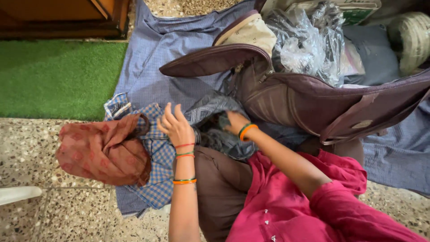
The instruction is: Packing and organizing various clothes and items into a large travel bag.
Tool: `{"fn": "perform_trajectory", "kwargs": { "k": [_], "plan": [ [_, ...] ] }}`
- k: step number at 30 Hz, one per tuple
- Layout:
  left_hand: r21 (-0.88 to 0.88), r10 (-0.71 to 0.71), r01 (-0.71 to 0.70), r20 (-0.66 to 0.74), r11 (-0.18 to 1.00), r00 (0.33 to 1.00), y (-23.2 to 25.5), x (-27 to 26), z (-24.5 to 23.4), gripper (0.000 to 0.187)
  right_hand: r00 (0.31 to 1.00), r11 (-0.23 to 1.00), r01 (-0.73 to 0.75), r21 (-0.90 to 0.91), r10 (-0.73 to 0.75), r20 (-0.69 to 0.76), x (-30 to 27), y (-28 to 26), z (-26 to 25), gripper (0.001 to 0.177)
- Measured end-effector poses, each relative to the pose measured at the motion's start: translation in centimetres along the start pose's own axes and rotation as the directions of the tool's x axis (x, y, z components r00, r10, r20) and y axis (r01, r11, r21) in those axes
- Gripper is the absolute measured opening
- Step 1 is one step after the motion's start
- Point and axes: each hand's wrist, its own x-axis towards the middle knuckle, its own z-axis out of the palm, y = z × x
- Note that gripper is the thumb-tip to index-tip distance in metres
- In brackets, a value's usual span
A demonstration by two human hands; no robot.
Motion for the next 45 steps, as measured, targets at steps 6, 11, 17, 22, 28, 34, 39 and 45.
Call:
{"fn": "perform_trajectory", "kwargs": {
  "k": [6,11,17,22,28,34,39,45],
  "plan": [
    [-0.292,0.453,-0.412,0.089,0.863,0.887,1.7,-2.1,2.7,0.018,0.951,0.939,0.14,0.313,-0.039,-0.307,4.6,0.4,0.9,0.039],
    [-0.023,0.302,-0.33,0.466,0.944,0.831,-1.5,-1.6,8.9,0.024,0.958,0.883,0.111,0.457,0.027,-0.284,5.7,-1.3,2.0,0.034],
    [0.27,-0.03,-0.173,0.611,0.947,0.791,-2.2,0.5,9.7,0.061,0.996,0.995,-0.089,-0.049,0.09,0.024,8.0,6.8,10.5,0.046],
    [0.501,-0.15,-0.19,0.561,0.844,0.814,-2.2,0.2,10.2,0.046,0.872,0.921,-0.021,-0.389,0.207,0.444,5.5,3.1,7.4,0.041],
    [0.369,-0.072,-0.139,0.504,0.919,0.861,-2.4,-1.0,12.6,0.046,0.78,0.859,0.283,-0.427,0.053,0.623,0.1,-2.8,2.0,0.055],
    [0.235,-0.042,-0.114,0.568,0.965,0.822,-2.3,-1.1,12.5,0.045,0.975,0.983,0.172,0.059,-0.179,0.135,2.9,-4.4,-1.2,0.092],
    [0.387,-0.151,-0.111,0.587,0.915,0.796,-3.3,-1.4,13.2,0.046,0.977,0.94,0.203,0.274,-0.178,-0.114,12.3,5.7,6.8,0.082],
    [0.356,-0.34,0.165,0.514,0.92,0.787,-4.2,-1.1,13.6,0.04,0.979,0.924,0.191,0.331,-0.155,-0.133,10.0,4.5,5.5,0.087]
  ]
}}
